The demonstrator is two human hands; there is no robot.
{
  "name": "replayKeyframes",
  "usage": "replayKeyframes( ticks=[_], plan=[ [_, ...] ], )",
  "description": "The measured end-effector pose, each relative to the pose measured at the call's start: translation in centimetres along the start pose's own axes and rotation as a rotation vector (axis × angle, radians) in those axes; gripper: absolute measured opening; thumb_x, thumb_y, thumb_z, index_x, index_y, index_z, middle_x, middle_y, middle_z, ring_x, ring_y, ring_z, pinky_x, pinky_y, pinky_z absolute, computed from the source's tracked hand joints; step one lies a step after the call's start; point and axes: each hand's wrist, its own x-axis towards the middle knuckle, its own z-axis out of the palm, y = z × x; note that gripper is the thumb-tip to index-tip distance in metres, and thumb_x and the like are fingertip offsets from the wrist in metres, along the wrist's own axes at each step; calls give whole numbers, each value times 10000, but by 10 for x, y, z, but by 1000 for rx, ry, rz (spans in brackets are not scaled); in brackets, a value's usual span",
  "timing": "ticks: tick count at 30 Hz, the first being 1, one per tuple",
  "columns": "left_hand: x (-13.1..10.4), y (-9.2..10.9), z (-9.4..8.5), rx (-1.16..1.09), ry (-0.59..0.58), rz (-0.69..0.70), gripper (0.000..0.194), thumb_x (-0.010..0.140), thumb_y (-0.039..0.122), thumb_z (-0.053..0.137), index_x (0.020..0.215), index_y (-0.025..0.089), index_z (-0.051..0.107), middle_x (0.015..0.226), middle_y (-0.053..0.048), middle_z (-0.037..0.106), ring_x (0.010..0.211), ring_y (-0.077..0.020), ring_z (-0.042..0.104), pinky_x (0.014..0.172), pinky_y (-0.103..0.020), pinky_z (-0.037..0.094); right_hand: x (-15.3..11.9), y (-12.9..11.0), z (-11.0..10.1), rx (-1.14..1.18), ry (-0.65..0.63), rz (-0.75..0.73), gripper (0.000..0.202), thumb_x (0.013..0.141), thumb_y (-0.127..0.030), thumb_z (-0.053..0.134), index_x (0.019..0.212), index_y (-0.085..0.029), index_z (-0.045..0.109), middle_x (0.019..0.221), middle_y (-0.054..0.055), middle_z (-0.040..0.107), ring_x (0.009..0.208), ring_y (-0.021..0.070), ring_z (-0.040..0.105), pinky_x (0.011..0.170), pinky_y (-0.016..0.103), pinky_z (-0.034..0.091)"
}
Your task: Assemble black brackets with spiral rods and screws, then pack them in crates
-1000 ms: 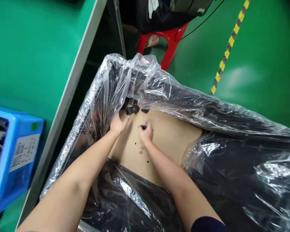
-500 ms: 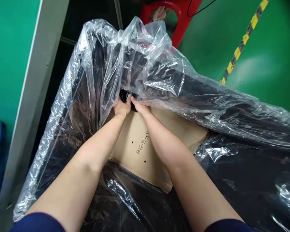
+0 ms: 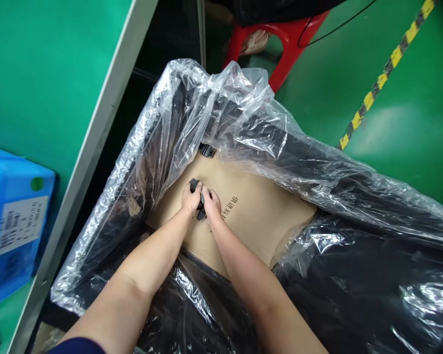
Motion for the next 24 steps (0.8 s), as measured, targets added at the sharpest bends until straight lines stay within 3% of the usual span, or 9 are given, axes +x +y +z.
replayKeyframes(
  ticks=[3,7,10,13,16,19,21,24],
  plan=[
    [-32,-2,-9,-13,-33,35,461,831,512,653,1203,241,644,1125,-100,677,1059,-247,643,986,-381,486,-38,-1,-10,169,25,131,584,888,-626,418,1180,-170,638,1076,91,712,962,196,657,818,314,538],
    [-103,11,-45,-55,-27,129,464,809,444,677,1224,238,641,1211,-133,636,1141,-289,607,1048,-425,446,-105,-31,-39,209,48,48,557,908,-585,389,1185,-159,617,1125,112,692,1003,208,654,860,346,528],
    [-158,24,-96,-215,15,242,437,825,402,655,1235,255,623,1228,-114,617,1141,-262,603,1056,-395,449,-155,-71,-56,93,18,-99,532,910,-579,425,1217,-178,591,1156,111,669,1017,222,643,876,366,515],
    [-204,24,-165,-379,170,354,438,832,373,644,1249,250,588,1244,-103,605,1161,-243,586,1077,-382,441,-205,-120,-51,-45,-85,-326,504,900,-557,481,1237,-196,582,1168,123,650,978,235,642,834,378,525],
    [-238,1,-239,-524,393,447,462,852,377,621,1287,248,534,1305,-110,575,1218,-252,547,1105,-409,418,-262,-165,-18,-94,-245,-597,482,898,-499,511,1265,-191,562,1161,147,623,907,230,646,757,376,553],
    [-252,-32,-308,-644,580,437,484,868,385,598,1313,229,493,1327,-118,565,1215,-260,549,1107,-420,409,-316,-198,37,-105,-427,-834,471,906,-431,524,1315,-198,524,1232,159,562,977,230,630,773,379,572],
    [-248,-54,-351,-722,710,415,476,874,379,584,1306,205,482,1325,-119,568,1236,-254,539,1121,-401,389,-343,-214,83,-112,-526,-955,479,908,-411,528,1334,-191,511,1271,163,528,1029,228,609,799,372,573],
    [-223,-80,-406,-851,864,354,435,891,378,551,1273,180,487,1289,-122,591,1222,-240,554,1095,-376,412,-365,-230,155,-161,-630,-1058,469,910,-425,524,1302,-169,547,1246,162,542,938,198,610,784,350,570]
  ],
)
